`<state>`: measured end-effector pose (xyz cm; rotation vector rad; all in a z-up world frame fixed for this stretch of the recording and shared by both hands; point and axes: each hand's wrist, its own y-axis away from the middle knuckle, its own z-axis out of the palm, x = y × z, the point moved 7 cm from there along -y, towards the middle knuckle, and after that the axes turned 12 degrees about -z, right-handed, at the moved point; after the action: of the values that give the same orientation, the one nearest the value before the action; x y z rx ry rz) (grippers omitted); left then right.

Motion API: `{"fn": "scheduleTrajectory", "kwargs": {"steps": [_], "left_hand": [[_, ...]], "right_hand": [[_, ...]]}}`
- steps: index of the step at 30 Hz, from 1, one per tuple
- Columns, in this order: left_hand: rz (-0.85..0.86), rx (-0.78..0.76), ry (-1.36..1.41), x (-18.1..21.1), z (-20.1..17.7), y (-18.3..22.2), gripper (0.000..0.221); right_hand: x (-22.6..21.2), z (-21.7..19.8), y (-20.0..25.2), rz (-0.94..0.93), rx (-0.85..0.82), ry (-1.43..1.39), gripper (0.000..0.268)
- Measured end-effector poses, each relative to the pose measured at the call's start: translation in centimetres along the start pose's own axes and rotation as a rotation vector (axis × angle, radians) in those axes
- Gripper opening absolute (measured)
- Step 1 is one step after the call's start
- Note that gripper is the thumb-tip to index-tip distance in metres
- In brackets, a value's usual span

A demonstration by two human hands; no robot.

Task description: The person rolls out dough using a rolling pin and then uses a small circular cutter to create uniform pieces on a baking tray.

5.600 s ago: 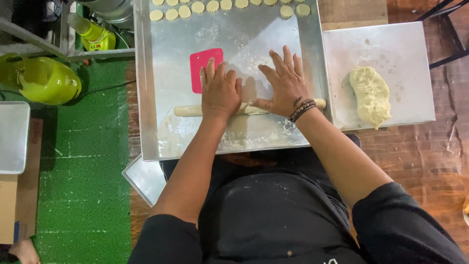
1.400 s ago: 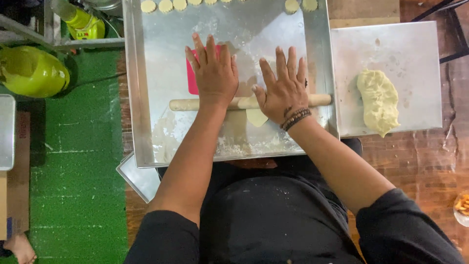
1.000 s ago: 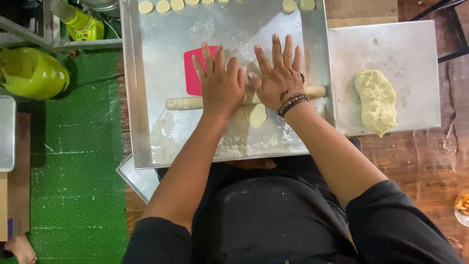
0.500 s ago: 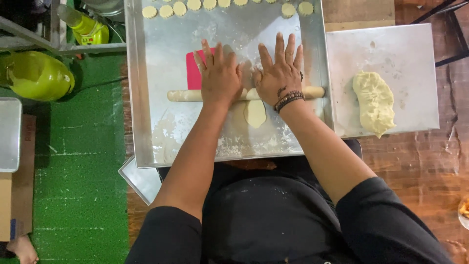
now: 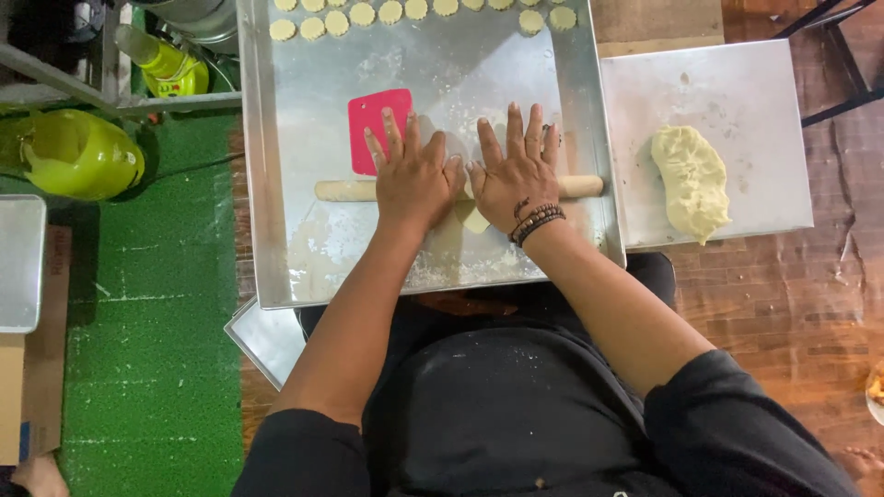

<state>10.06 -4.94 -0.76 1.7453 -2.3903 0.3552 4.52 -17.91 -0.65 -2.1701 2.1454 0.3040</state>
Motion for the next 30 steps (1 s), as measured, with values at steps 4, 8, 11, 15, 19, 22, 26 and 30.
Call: {"fn": "scheduleTrajectory", "kwargs": {"steps": [4, 8, 11, 15, 19, 22, 26, 30], "left_hand": [[-0.011, -0.033, 0.011, 0.1, -0.6, 1.2, 0.048], [-0.018, -0.126, -0.022, 0.5, -1.2, 2.8, 0.056], [-0.017, -0.167, -0.098, 0.3, -0.7, 3.9, 0.061], [-0.020, -0.236, -0.125, 0.4, -0.5, 5.4, 0.064], [-0.041, -0.342, -0.141, 0.7, -1.4, 7.5, 0.070], [-0.045, -0.421, -0.134, 0.8, -1.7, 8.9, 0.076], [-0.058, -0.568, -0.126, 1.3, -2.7, 11.2, 0.078], [-0.056, -0.531, -0.102, 1.7, -4.8, 12.0, 0.069]], "right_hand": [[-0.8, -0.3, 1.2, -0.021, -0.013, 0.007, 0.069], [-1.0, 0.2, 2.4, -0.035, -0.061, 0.008, 0.070], [-1.3, 0.7, 3.1, -0.045, -0.085, 0.018, 0.072], [-1.7, 0.7, 4.7, -0.064, -0.129, 0.005, 0.077], [-2.0, 1.2, 6.5, -0.140, -0.057, -0.036, 0.081], [-2.1, 1.9, 7.9, -0.189, -0.029, -0.022, 0.082], [-2.5, 2.6, 10.1, -0.255, -0.130, 0.034, 0.084], [-0.4, 4.1, 10.1, -0.260, -0.199, -0.001, 0.078]]}}
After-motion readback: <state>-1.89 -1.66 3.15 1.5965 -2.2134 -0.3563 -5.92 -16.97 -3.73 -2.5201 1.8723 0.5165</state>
